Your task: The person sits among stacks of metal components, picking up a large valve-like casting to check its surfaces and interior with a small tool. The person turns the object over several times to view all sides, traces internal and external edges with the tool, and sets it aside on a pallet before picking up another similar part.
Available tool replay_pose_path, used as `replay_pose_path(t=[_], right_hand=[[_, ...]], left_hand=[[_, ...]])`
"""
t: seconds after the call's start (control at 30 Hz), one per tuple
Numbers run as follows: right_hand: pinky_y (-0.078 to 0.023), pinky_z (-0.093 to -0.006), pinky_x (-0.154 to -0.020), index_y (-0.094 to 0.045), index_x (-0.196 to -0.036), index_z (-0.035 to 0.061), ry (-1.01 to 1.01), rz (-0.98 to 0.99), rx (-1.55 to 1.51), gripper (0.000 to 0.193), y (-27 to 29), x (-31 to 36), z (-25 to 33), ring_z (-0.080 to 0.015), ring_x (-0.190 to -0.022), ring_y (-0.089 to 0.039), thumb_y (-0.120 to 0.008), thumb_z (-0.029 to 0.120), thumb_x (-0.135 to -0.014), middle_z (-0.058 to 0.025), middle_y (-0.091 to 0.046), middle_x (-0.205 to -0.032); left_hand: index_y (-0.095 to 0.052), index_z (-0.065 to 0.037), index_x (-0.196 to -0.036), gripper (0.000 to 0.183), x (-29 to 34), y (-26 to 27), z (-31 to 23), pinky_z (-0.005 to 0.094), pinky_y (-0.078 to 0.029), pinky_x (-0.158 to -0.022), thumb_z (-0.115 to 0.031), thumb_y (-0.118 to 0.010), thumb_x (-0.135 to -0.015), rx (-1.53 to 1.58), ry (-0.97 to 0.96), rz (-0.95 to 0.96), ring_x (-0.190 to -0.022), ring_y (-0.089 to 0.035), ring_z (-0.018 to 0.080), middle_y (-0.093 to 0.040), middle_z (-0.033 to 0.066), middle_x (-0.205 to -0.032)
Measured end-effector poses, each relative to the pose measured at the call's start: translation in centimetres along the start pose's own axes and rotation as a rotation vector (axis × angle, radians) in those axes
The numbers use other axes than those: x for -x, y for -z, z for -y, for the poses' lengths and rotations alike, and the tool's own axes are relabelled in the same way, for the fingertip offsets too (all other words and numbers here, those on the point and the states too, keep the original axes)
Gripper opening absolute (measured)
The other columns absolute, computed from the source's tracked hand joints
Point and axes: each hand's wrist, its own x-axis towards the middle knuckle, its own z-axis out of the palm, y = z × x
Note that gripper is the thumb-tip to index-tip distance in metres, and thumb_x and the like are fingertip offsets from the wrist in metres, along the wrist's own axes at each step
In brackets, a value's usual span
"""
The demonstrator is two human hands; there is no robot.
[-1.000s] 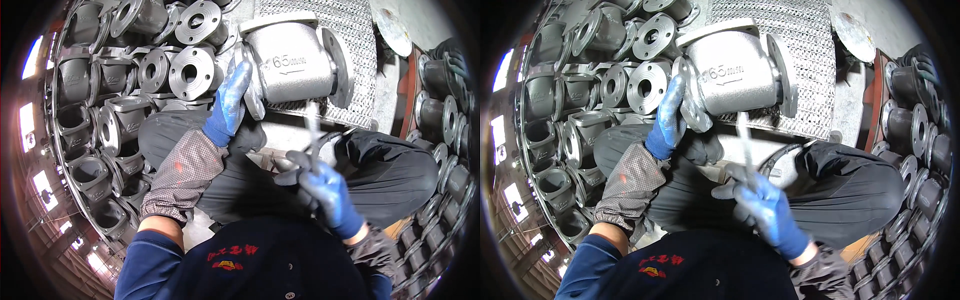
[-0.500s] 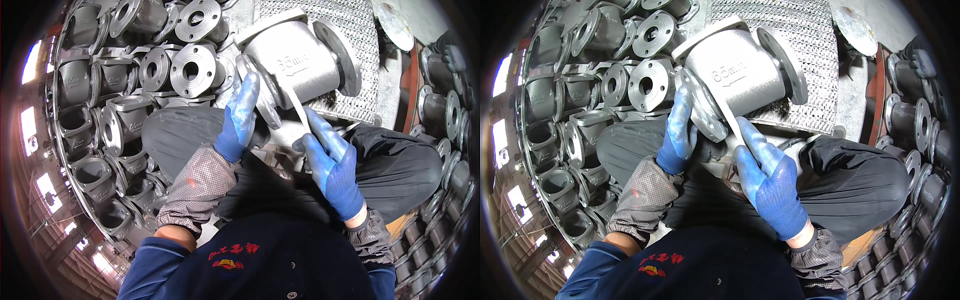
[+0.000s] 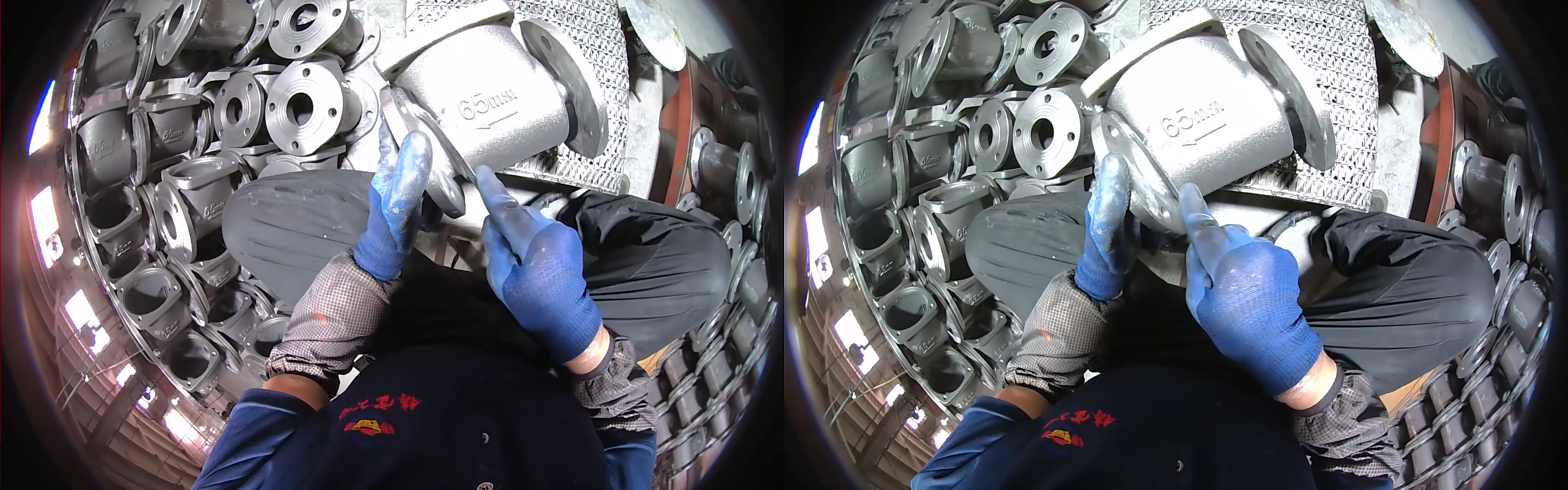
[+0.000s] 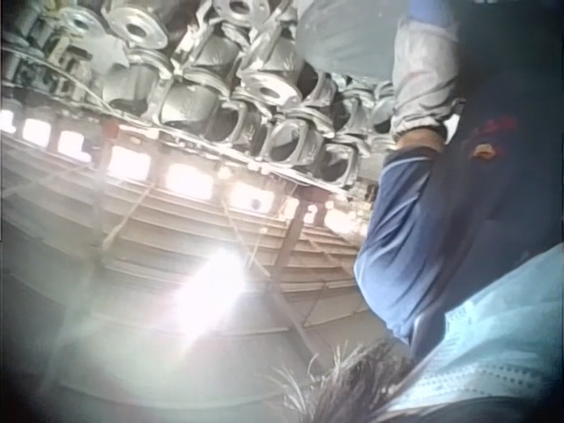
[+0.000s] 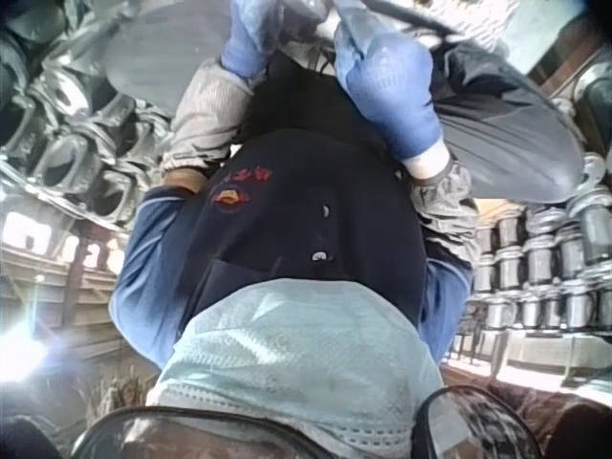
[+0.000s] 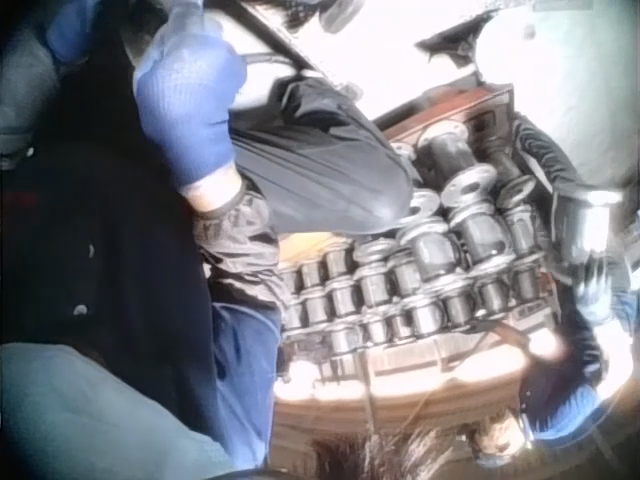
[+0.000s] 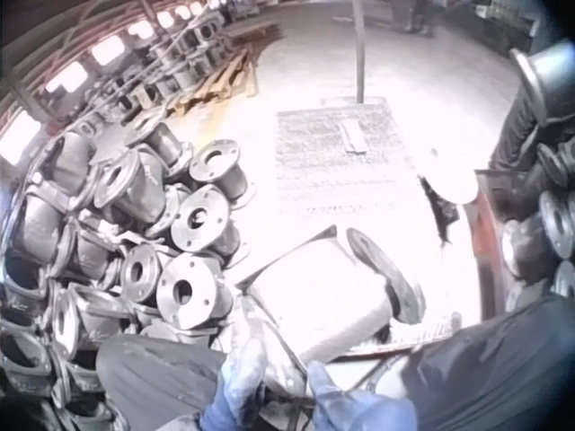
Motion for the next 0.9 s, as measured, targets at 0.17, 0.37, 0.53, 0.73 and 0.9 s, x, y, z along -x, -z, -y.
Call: replay_pose_path(t=[0.17, 0.37, 0.53, 0.73, 0.9], right_hand=[[-0.046, -0.0338, -0.051, -0.047, -0.126, 0.0029, -0.040, 0.040, 0.127, 0.051, -0.4, -0.4, 0.6, -0.0293, -0.054, -0.057, -0.055, -0.002, -0.076, -0.0158, -0.056, -0.065], [-0.045, -0.0349, -0.048, -0.047, -0.126, 0.0049, -0.049, 0.061, 0.214, 0.051, -0.5, -0.7, 1.0, -0.0284, -0.051, -0.056, -0.057, 0.003, -0.076, -0.0148, -0.055, -0.063], [-0.045, -0.0363, -0.048, -0.049, -0.126, 0.0079, -0.098, 0.186, 0.361, 0.051, 0.3, -1.1, 1.9, -0.0294, -0.051, -0.056, -0.057, 0.004, -0.076, -0.0149, -0.055, -0.064], [-0.046, -0.0356, -0.050, -0.052, -0.122, 0.0053, 0.008, 0.145, 0.301, 0.045, 1.3, -1.3, 1.3, -0.0311, -0.055, -0.057, -0.056, 0.003, -0.078, -0.0164, -0.057, -0.067], [-0.047, -0.0292, -0.055, -0.053, -0.113, -0.0041, 0.044, 0.206, -0.281, 0.030, 1.8, -2.6, -0.9, -0.0210, -0.058, -0.058, -0.052, 0.003, -0.084, -0.0145, -0.057, -0.069]], left_hand=[[-0.046, 0.000, -0.123, 0.035, 0.6, 0.3, 0.0, 0.0377, -0.042, -0.092, -0.005, -0.045, -0.089, 0.293, 0.361, 0.150, -0.110, -0.052, 0.0327, -0.050, 0.0219, -0.120], [-0.046, 0.005, -0.120, 0.035, 0.6, 0.0, -0.7, 0.0328, -0.047, -0.081, -0.016, -0.044, -0.093, 0.737, 0.759, 0.052, -0.095, -0.057, 0.0263, -0.053, 0.0202, -0.108], [-0.046, 0.009, -0.115, 0.035, 0.5, -0.1, -1.0, 0.0287, -0.049, -0.073, -0.018, -0.046, -0.092, 0.769, 0.951, 0.097, -0.082, -0.059, 0.0178, -0.056, 0.0149, -0.098], [-0.046, 0.007, -0.113, 0.031, -0.7, 0.5, -1.9, 0.0239, -0.048, -0.066, -0.016, -0.048, -0.091, 0.863, 0.932, 0.144, -0.075, -0.057, 0.0111, -0.057, 0.0072, -0.085], [-0.046, 0.004, -0.112, 0.028, -1.7, 1.3, -3.2, 0.0214, -0.046, -0.065, -0.015, -0.048, -0.091, 0.936, 1.124, 0.134, -0.075, -0.054, 0.0076, -0.057, 0.0047, -0.086]])
